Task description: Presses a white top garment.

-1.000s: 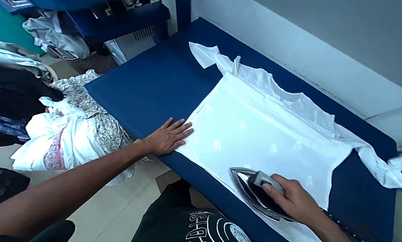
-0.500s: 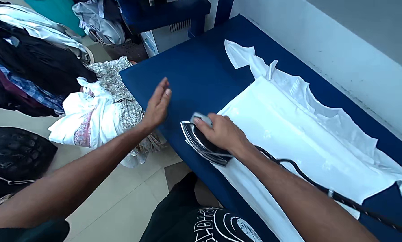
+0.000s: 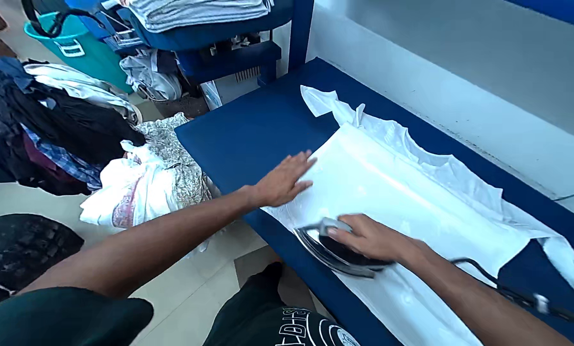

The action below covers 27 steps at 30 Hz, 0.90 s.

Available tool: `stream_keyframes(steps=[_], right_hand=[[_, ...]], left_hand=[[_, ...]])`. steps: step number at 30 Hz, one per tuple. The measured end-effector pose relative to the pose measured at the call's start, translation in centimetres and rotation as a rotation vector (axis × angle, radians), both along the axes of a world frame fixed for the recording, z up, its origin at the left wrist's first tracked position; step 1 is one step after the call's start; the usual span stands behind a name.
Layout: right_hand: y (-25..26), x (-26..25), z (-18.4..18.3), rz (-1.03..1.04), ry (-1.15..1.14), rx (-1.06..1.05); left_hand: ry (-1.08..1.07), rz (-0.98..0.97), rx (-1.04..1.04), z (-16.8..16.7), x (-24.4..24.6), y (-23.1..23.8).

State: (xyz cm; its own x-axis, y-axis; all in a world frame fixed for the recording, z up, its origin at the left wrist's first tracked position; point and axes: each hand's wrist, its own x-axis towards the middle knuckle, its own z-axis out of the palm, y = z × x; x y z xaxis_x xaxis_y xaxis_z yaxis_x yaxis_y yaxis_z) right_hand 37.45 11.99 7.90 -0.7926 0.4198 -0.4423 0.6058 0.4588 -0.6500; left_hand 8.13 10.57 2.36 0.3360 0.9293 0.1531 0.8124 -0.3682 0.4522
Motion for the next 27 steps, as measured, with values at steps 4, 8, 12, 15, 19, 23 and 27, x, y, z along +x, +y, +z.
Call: stream_keyframes(steps=[4,8,12,15,19,23,27], right_hand=[[-5.4,14.1,-1.8,-0.035,-0.014,0.143],[-12.3,25.2,-1.7,-0.148,-0.053,0.208],[-17.0,30.8,-2.5,-0.505,-0.009,0.281],[-17.6,30.7,-3.5,-1.108,0.052,0.288],[-17.0,30.3,-2.9,-1.228,0.056,0.208],[-15.0,30.5,-3.9,-0.599,0.087,0.288],[-11.1,25.7,-4.0,-0.509,0.098,0.264]], left_hand=[[0.322,-0.149,-0.069,-8.5,-5.4,-2.5],[0.298,-0.107,-0.076,-8.8,-7.2,-2.3],[0.239,-0.072,-0.018,-8.7,-7.3,-2.7],[0.171,0.106,-0.014,-8.5,-7.2,-4.1],[0.040,0.266,-0.023,-6.9,-6.3,-6.6],[0.004,0.155,0.005,-3.4,-0.8,-5.0],[0.225,-0.193,-0.002,-6.7,-1.2,-2.4]])
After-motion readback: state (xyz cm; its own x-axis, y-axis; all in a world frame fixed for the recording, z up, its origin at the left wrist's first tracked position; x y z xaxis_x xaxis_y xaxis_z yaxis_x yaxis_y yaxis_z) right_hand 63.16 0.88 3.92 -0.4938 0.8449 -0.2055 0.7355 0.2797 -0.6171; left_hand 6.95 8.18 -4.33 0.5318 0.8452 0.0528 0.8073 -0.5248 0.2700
